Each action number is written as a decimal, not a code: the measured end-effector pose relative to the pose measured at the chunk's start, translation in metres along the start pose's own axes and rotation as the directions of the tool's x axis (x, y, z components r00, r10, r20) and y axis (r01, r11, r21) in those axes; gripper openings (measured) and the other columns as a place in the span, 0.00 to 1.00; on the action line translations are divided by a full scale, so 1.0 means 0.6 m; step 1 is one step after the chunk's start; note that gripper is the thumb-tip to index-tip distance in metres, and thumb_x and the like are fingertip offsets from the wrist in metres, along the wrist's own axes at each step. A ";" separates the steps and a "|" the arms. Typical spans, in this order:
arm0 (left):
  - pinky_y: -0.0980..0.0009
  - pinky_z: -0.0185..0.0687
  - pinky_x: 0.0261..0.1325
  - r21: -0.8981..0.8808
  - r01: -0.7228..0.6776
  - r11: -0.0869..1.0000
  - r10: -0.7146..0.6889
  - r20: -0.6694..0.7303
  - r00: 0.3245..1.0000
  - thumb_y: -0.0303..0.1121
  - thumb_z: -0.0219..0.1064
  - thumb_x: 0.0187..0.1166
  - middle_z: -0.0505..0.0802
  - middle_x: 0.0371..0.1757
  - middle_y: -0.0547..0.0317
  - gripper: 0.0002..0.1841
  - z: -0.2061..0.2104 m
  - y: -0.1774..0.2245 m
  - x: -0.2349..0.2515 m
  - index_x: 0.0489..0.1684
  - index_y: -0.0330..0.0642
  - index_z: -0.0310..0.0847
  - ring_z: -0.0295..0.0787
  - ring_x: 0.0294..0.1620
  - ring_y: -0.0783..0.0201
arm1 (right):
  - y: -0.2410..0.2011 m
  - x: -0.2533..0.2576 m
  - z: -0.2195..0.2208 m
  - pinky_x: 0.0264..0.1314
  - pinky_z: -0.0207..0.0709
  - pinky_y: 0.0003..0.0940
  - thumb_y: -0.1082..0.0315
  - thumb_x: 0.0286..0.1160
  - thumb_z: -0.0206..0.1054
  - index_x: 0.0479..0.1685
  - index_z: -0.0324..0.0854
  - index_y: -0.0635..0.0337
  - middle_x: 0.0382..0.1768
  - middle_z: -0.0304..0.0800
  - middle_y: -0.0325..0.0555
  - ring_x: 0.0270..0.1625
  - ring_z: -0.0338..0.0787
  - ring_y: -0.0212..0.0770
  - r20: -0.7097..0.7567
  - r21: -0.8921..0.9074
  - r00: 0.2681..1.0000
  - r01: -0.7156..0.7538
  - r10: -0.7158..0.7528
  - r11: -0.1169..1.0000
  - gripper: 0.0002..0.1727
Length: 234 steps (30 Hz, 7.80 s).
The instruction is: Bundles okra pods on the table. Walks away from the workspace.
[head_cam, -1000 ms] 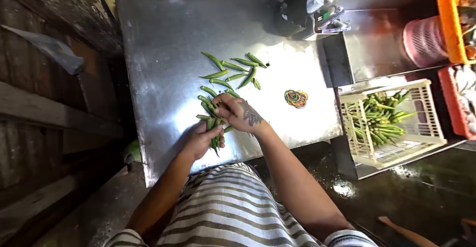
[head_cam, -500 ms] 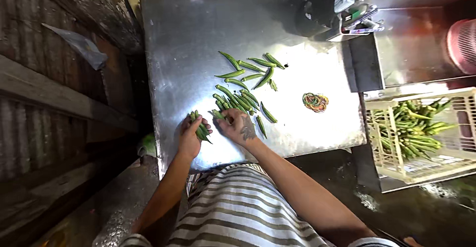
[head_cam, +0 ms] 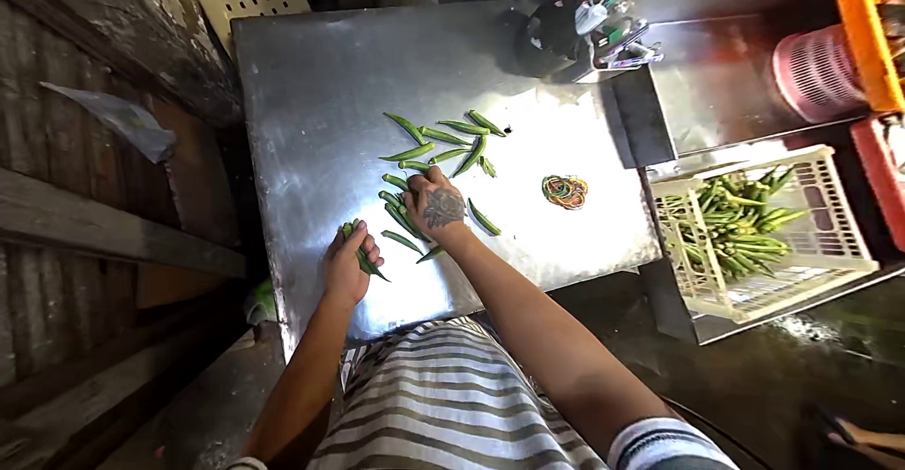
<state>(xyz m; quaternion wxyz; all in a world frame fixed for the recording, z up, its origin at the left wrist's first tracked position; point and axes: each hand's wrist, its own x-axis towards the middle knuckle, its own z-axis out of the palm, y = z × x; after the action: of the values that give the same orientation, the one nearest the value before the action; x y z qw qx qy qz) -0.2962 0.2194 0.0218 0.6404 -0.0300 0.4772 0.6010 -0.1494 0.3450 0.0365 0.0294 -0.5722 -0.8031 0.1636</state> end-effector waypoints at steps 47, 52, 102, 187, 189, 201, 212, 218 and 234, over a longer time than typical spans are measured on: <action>0.74 0.84 0.28 0.665 -0.451 0.596 0.044 0.534 0.845 0.38 0.74 0.75 0.87 0.32 0.63 0.15 0.081 -0.040 -0.034 0.51 0.41 0.78 0.83 0.24 0.72 | 0.078 -0.094 -0.079 0.63 0.85 0.43 0.49 0.90 0.50 0.77 0.74 0.59 0.64 0.86 0.49 0.60 0.89 0.40 0.032 0.800 0.997 0.018 -0.073 0.600 0.28; 0.62 0.88 0.42 0.911 -0.339 0.234 0.006 0.348 0.938 0.45 0.68 0.80 0.89 0.39 0.54 0.20 0.070 -0.009 -0.023 0.60 0.40 0.79 0.88 0.34 0.62 | 0.191 -0.012 -0.077 0.49 0.84 0.53 0.55 0.87 0.62 0.60 0.82 0.60 0.44 0.90 0.53 0.42 0.90 0.49 0.125 0.575 0.938 -0.335 0.324 0.747 0.18; 0.68 0.86 0.23 0.582 -0.158 0.797 -0.105 0.393 0.914 0.28 0.65 0.81 0.86 0.18 0.55 0.08 0.109 -0.053 -0.073 0.46 0.30 0.84 0.83 0.15 0.63 | 0.389 -0.101 -0.076 0.64 0.80 0.63 0.59 0.80 0.66 0.74 0.82 0.45 0.72 0.75 0.71 0.70 0.82 0.68 -0.269 0.218 0.709 -0.614 0.652 0.758 0.23; 0.75 0.79 0.22 0.536 0.015 0.844 -0.477 0.736 0.480 0.32 0.68 0.77 0.82 0.18 0.67 0.05 0.075 -0.014 -0.027 0.31 0.47 0.81 0.79 0.16 0.72 | 0.121 -0.234 -0.097 0.63 0.86 0.39 0.59 0.70 0.76 0.76 0.73 0.59 0.67 0.85 0.47 0.60 0.89 0.40 0.108 0.937 0.960 -0.012 -0.257 0.349 0.33; 0.75 0.79 0.22 0.547 -0.011 0.837 -0.472 0.733 0.489 0.32 0.67 0.77 0.83 0.18 0.66 0.04 0.087 -0.016 -0.030 0.32 0.46 0.82 0.80 0.16 0.71 | 0.109 -0.232 -0.083 0.64 0.87 0.39 0.63 0.70 0.78 0.68 0.78 0.66 0.60 0.89 0.50 0.57 0.91 0.40 0.088 0.941 0.965 0.001 -0.247 0.340 0.28; 0.77 0.78 0.25 0.399 0.114 0.910 -0.413 0.843 0.345 0.33 0.67 0.79 0.83 0.20 0.69 0.02 0.092 -0.015 -0.036 0.37 0.48 0.82 0.81 0.19 0.73 | 0.130 -0.254 -0.102 0.79 0.75 0.54 0.61 0.82 0.61 0.38 0.92 0.52 0.37 0.96 0.39 0.51 0.94 0.39 -0.146 0.897 0.883 -0.072 -0.446 -0.435 0.14; 0.76 0.80 0.22 0.700 -0.195 0.687 -0.425 0.605 0.673 0.30 0.72 0.76 0.85 0.26 0.62 0.19 0.096 -0.022 -0.038 0.65 0.46 0.79 0.79 0.18 0.71 | 0.127 -0.250 -0.138 0.80 0.80 0.48 0.54 0.65 0.82 0.70 0.79 0.67 0.71 0.85 0.53 0.77 0.83 0.48 -0.131 0.871 0.945 0.253 -0.298 0.421 0.36; 0.58 0.87 0.62 0.887 -0.458 0.059 -0.365 0.446 0.817 0.43 0.83 0.65 0.92 0.56 0.58 0.39 0.146 -0.025 -0.080 0.79 0.49 0.70 0.91 0.54 0.66 | 0.093 -0.238 -0.130 0.73 0.70 0.63 0.41 0.55 0.79 0.66 0.82 0.36 0.64 0.83 0.29 0.70 0.80 0.34 0.102 0.458 0.933 0.264 -0.345 0.849 0.33; 0.71 0.85 0.27 0.179 0.000 0.984 -0.122 0.669 0.733 0.21 0.75 0.64 0.84 0.24 0.60 0.38 0.143 -0.047 -0.123 0.79 0.51 0.66 0.83 0.20 0.67 | 0.097 -0.296 -0.109 0.90 0.61 0.56 0.56 0.82 0.67 0.88 0.67 0.28 0.78 0.81 0.43 0.81 0.79 0.52 -0.116 0.752 0.986 0.011 -0.116 -0.659 0.33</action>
<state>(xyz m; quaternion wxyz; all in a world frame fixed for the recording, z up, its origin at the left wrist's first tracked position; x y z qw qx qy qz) -0.2112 0.2095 0.1013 0.7896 0.2286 0.2590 0.5071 -0.0198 0.2120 0.1062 0.5209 -0.1427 -0.2275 0.8103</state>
